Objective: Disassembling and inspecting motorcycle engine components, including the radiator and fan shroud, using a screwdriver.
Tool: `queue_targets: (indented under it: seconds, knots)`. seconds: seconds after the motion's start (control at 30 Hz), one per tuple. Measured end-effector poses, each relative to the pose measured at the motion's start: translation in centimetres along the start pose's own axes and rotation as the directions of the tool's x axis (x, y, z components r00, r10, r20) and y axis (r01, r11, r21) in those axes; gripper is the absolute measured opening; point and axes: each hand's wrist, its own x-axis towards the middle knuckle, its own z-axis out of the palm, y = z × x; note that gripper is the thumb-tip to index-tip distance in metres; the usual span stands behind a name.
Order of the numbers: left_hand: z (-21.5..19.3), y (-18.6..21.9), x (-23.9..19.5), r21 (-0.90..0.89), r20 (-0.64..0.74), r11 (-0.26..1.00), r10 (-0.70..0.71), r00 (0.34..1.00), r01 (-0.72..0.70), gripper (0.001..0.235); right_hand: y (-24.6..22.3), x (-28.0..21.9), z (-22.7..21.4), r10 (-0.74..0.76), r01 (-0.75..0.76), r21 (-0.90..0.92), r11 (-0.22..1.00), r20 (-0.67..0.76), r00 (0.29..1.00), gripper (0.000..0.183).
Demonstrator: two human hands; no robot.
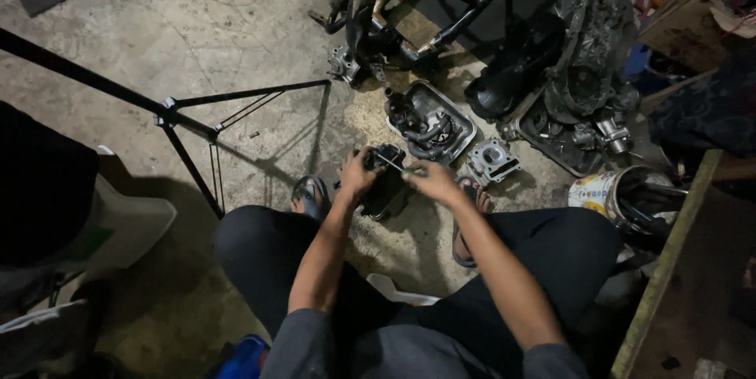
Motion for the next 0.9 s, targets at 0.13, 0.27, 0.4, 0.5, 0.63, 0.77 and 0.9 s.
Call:
queue_targets:
  seconds: [0.13,0.27,0.4,0.5,0.63,0.77,0.9]
  knots:
    - [-1.7,2.5,-2.8,-0.037,-0.032,0.999,0.011,0.999,-0.012,0.071,-3.4,-3.0,-3.8,0.119,-0.179,0.335,0.925,0.191,0.974,0.057]
    - [-0.1,1.4,-1.6,0.054,-0.052,0.998,0.035,0.998,-0.032,0.066,13.0,9.2,5.0,0.185,-0.284,0.455,0.844,0.250,0.950,0.067]
    - [1.1,-0.2,0.0,-0.013,-0.043,1.000,0.010,0.999,-0.011,0.070,12.5,9.4,5.6,0.169,-0.239,0.341,0.909,0.222,0.960,0.067]
    - [0.6,0.1,-0.4,0.036,0.011,0.999,-0.006,1.000,0.005,0.071,11.9,8.1,5.6,0.160,-0.216,0.374,0.902,0.175,0.971,0.056]
    - [0.1,0.4,-0.9,0.066,0.031,0.997,-0.030,0.999,0.028,0.071,4.1,0.9,0.9,0.054,-0.072,0.180,0.981,0.100,0.994,0.050]
    - [0.3,0.3,-0.1,0.113,0.031,0.993,0.014,0.999,-0.017,0.071,5.3,2.2,1.3,-0.080,0.082,-0.040,0.996,0.041,0.996,0.051]
    - [1.2,-0.6,1.1,0.152,0.034,0.988,0.019,0.999,-0.024,0.075,-0.2,-2.1,-1.0,-0.223,0.221,-0.390,0.894,0.042,0.974,0.041]
